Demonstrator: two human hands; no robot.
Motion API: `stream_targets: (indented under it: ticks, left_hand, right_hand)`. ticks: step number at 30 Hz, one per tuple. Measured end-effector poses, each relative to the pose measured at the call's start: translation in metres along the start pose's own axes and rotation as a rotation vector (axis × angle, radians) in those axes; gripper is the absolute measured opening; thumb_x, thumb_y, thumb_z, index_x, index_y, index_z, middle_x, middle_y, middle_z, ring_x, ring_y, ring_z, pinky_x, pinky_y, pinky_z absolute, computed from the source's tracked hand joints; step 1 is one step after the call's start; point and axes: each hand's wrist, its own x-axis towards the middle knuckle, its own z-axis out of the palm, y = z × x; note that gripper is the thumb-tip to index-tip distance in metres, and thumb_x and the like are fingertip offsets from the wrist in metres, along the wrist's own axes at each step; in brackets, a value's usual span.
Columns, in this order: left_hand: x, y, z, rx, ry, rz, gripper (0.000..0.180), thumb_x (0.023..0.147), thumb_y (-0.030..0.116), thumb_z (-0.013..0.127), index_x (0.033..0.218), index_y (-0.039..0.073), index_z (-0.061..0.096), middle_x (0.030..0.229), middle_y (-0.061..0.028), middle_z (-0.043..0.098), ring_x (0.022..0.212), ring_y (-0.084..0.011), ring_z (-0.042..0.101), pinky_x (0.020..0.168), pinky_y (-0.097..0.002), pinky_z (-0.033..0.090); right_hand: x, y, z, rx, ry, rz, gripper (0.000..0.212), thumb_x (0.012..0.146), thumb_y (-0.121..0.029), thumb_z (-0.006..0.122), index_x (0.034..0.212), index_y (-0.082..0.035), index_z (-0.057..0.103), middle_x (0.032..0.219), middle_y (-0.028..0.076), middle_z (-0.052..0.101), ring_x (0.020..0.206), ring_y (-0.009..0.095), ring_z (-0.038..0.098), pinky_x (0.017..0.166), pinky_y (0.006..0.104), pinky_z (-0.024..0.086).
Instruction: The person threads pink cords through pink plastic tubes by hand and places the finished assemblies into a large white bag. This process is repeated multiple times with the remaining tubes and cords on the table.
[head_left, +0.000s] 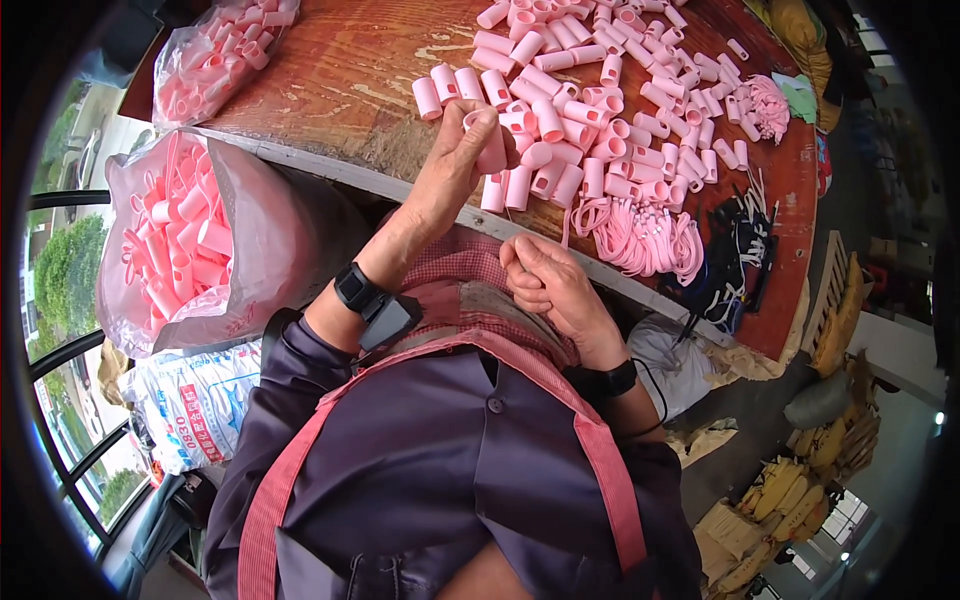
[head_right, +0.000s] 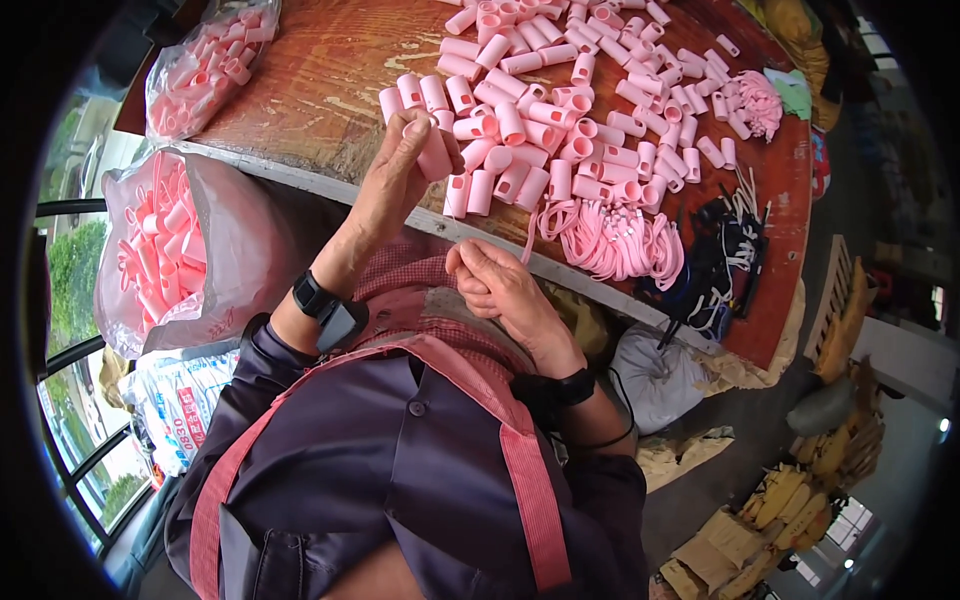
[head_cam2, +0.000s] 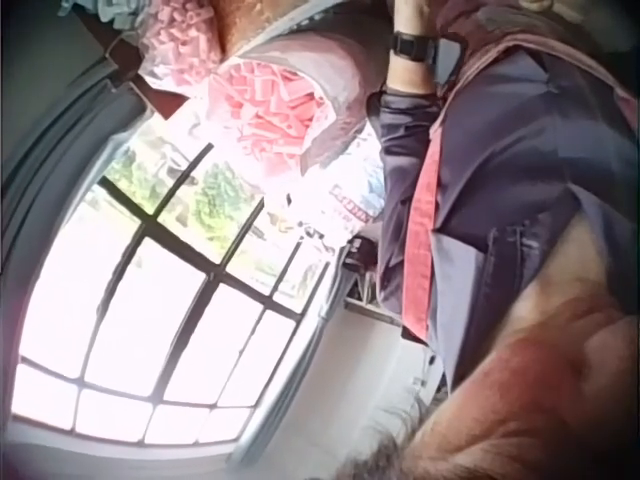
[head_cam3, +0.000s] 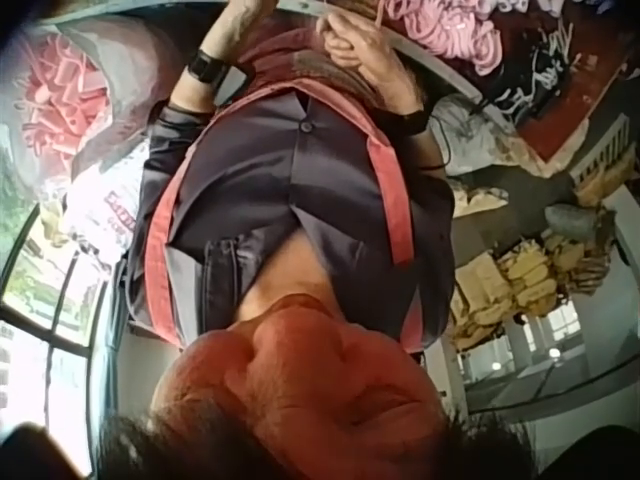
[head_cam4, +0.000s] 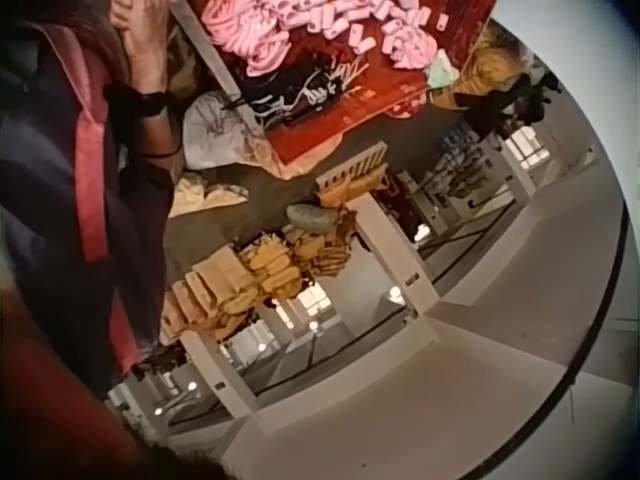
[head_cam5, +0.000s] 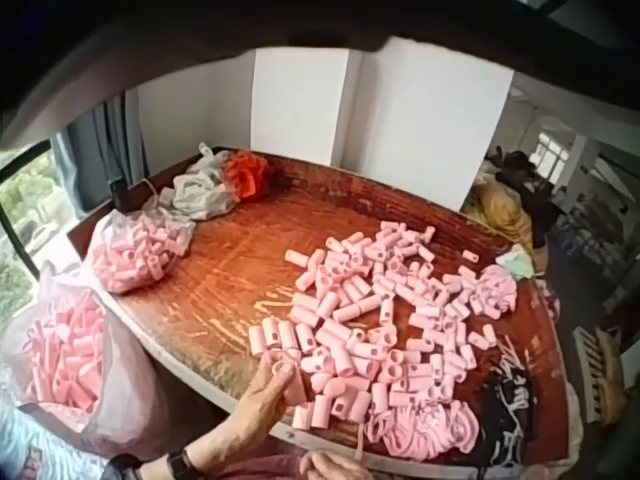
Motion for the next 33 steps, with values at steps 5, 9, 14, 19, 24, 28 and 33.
stream_targets:
  ticks: [5,9,14,19,24,28,33]
  left_hand:
    - [-0.01,-0.001,0.019,0.406,-0.025,0.306,0.029,0.097,0.027,0.052,0.109,0.003,0.039,0.101,-0.0074,0.046,0.095,-0.0139,0.046,0.089,-0.0276,0.038]
    - [-0.017,0.005,0.037,0.399,-0.193,0.377,0.028,0.096,0.021,0.052,0.112,0.004,0.036,0.105,-0.0092,0.045,0.097,-0.0153,0.045,0.091,-0.0293,0.037]
    - [-0.022,0.003,0.054,0.36,-0.262,0.409,0.03,0.095,0.019,0.052,0.114,0.004,0.033,0.105,-0.0095,0.045,0.097,-0.0159,0.046,0.092,-0.0302,0.037]
    - [-0.022,-0.004,0.065,0.335,-0.298,0.288,0.034,0.094,0.02,0.052,0.115,0.002,0.032,0.105,-0.0097,0.044,0.099,-0.0166,0.045,0.094,-0.0312,0.036]
    - [-0.02,-0.014,0.08,0.315,-0.384,0.207,0.041,0.094,0.023,0.052,0.12,0.001,0.029,0.107,-0.0095,0.043,0.103,-0.0172,0.044,0.095,-0.0316,0.035]
    - [-0.019,-0.037,0.092,0.17,-0.269,0.054,0.038,0.094,0.025,0.052,0.119,0.001,0.036,0.103,-0.0085,0.045,0.1,-0.0172,0.046,0.094,-0.0333,0.036]
    - [0.009,-0.045,0.092,0.486,-0.189,-0.155,0.028,0.091,0.027,0.056,0.101,0.001,0.055,0.09,-0.0081,0.055,0.089,-0.0198,0.053,0.086,-0.0383,0.04]
  right_hand:
    - [0.001,0.008,-0.006,0.101,0.014,-0.065,0.03,0.102,-0.033,0.04,0.097,-0.005,0.05,0.062,-0.007,0.03,0.048,0.001,0.024,0.042,0.0168,0.019]
    - [-0.002,0.01,-0.014,0.085,0.05,-0.155,0.029,0.102,-0.033,0.041,0.096,-0.006,0.051,0.062,-0.007,0.031,0.048,0.001,0.024,0.042,0.0172,0.019]
    - [-0.002,0.013,-0.022,-0.038,0.076,-0.301,0.028,0.102,-0.033,0.042,0.095,-0.007,0.051,0.063,-0.007,0.033,0.048,0.001,0.024,0.043,0.0176,0.018]
    - [-0.006,0.014,-0.027,-0.002,0.121,-0.357,0.023,0.101,-0.026,0.044,0.09,-0.007,0.051,0.065,-0.007,0.034,0.052,0.002,0.027,0.046,0.0183,0.021]
    - [-0.01,0.01,-0.033,-0.024,0.201,-0.445,0.022,0.101,-0.024,0.044,0.089,-0.007,0.051,0.065,-0.007,0.035,0.053,0.002,0.028,0.047,0.0188,0.023]
    - [-0.011,0.012,-0.048,-0.121,0.245,-0.581,0.028,0.101,-0.034,0.043,0.09,-0.008,0.05,0.062,-0.007,0.032,0.048,0.001,0.024,0.043,0.0181,0.019]
    - [-0.039,-0.017,-0.063,-0.017,0.357,-0.46,0.029,0.102,-0.033,0.042,0.09,-0.008,0.05,0.061,-0.008,0.03,0.047,0.001,0.023,0.042,0.0181,0.018]
